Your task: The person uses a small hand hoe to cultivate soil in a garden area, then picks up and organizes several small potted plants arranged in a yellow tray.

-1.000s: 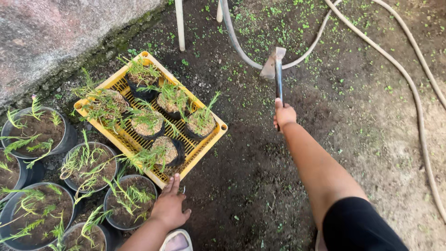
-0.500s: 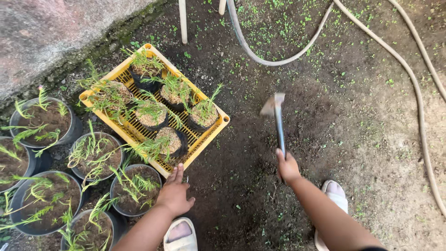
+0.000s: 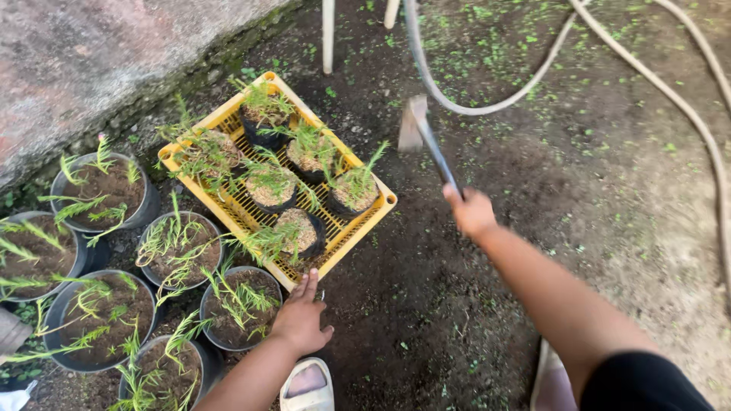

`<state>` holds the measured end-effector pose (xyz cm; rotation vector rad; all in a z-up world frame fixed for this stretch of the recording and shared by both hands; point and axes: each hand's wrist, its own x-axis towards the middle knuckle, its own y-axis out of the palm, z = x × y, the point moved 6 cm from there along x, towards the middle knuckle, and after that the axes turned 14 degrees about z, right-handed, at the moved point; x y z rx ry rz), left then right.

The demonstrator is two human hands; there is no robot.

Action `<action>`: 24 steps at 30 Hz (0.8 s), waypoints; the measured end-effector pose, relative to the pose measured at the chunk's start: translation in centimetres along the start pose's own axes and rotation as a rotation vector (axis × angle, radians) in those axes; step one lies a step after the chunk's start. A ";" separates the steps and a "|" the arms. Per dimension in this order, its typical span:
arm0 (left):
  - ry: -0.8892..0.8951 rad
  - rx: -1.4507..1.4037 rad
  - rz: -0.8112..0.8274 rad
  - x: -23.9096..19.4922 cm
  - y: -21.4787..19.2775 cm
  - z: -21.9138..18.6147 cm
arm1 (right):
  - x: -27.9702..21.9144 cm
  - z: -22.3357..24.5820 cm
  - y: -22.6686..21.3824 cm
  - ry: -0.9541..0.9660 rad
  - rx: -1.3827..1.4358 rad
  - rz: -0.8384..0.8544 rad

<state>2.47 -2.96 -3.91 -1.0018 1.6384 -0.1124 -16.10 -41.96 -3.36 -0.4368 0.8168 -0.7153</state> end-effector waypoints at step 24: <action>0.014 -0.011 -0.019 0.1 0.2 0.0 | -9.3 -13.8 6.4 0.156 0.330 0.125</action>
